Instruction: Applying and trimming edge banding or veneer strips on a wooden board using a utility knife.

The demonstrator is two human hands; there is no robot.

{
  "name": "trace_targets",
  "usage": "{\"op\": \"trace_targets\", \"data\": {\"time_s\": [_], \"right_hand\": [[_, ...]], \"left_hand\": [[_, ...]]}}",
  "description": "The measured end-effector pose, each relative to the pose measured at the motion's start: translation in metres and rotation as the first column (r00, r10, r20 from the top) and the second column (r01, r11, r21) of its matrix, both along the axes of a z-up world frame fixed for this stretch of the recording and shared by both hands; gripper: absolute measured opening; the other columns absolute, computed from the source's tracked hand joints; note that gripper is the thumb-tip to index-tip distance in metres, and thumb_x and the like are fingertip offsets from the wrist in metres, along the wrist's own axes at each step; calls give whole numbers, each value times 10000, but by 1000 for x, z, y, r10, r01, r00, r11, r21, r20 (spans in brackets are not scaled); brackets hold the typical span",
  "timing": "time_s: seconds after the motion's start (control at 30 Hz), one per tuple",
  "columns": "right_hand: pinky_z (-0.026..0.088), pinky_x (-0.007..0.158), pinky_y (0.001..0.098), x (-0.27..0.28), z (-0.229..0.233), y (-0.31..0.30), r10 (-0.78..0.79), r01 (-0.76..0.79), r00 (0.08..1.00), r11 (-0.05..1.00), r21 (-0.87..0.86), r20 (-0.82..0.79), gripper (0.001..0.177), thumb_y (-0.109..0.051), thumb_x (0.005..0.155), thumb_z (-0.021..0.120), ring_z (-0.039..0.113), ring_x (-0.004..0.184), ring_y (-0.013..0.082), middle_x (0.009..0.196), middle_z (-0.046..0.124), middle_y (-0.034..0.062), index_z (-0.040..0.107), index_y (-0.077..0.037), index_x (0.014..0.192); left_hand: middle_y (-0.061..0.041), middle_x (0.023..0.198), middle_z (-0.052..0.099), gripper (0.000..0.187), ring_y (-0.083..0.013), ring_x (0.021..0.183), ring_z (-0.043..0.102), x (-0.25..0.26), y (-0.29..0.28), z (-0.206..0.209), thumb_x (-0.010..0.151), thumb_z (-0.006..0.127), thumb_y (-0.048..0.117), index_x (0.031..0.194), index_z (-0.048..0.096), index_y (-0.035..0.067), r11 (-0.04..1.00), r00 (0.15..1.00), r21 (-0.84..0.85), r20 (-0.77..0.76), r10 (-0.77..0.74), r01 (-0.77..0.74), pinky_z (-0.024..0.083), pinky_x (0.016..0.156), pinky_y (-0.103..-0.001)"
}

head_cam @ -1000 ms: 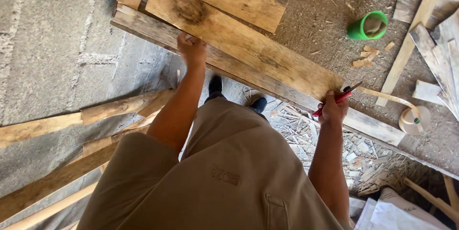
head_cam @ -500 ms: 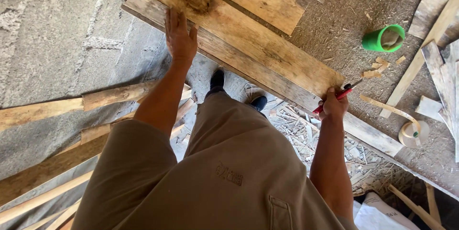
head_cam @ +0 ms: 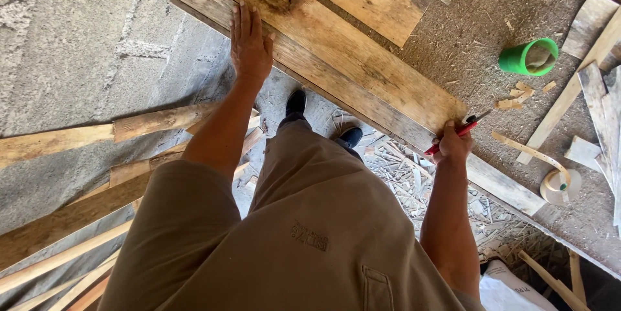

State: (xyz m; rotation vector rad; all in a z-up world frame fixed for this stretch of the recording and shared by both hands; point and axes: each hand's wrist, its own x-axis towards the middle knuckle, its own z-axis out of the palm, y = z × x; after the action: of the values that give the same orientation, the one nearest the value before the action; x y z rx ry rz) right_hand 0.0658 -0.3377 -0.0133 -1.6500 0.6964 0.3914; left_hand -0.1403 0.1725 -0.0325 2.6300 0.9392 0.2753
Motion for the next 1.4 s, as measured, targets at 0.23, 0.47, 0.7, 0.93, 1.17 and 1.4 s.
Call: {"op": "trace_targets", "data": {"time_s": [0.23,0.47,0.7,0.93,1.17,1.4], "right_hand": [[432,452,271,-4,1,-1,49,-50,998,998,-42,-27,83,-148,1032,672,479,540,99,713,562,-6,624,-90,1066],[414,443,275,1,-8,-8,177,-172,984,976,-135,26,98,-149,1021,697,514,540,101,711,591,4,647,-74,1059],[409,473,258,18,-25,-18,309,-258,948,890,-376,80,135,-184,1044,740,504,567,70,751,598,-37,682,-65,1075],[388,478,266,26,-25,-13,250,-206,958,940,-271,139,123,-131,994,727,491,577,72,753,587,-44,677,-81,1094],[516,594,259,20,5,12,265,-205,962,861,-466,65,202,-175,952,774,604,672,71,837,699,-30,730,-95,1132],[533,664,288,24,-3,3,403,-292,912,766,-573,73,229,-197,946,820,634,744,101,886,714,-25,737,-66,1115]], "left_hand": [[-231,1724,104,704,-396,1607,93,2,0,-3,1162,435,423,1657,181,-9,1000,995,3,-104,-1,1,89,1325,-482],[-236,1725,98,720,-401,1606,84,1,1,-7,1145,478,404,1656,203,-22,1000,994,16,-106,-7,9,88,1320,-499],[-238,1727,100,740,-410,1606,79,2,0,-4,1131,517,392,1648,210,-41,1000,995,13,-102,-17,19,94,1319,-518],[-240,1721,90,726,-417,1602,66,2,-3,1,1140,492,407,1653,212,-24,1000,994,8,-106,-7,8,88,1318,-525],[-246,1720,55,707,-405,1605,42,4,-3,11,1167,386,429,1659,167,-30,1000,979,-28,-202,-5,-1,63,1325,-505],[-247,1724,54,716,-410,1607,40,3,-2,10,1158,403,428,1659,177,-33,1000,978,-19,-206,-10,7,65,1328,-512]]}}
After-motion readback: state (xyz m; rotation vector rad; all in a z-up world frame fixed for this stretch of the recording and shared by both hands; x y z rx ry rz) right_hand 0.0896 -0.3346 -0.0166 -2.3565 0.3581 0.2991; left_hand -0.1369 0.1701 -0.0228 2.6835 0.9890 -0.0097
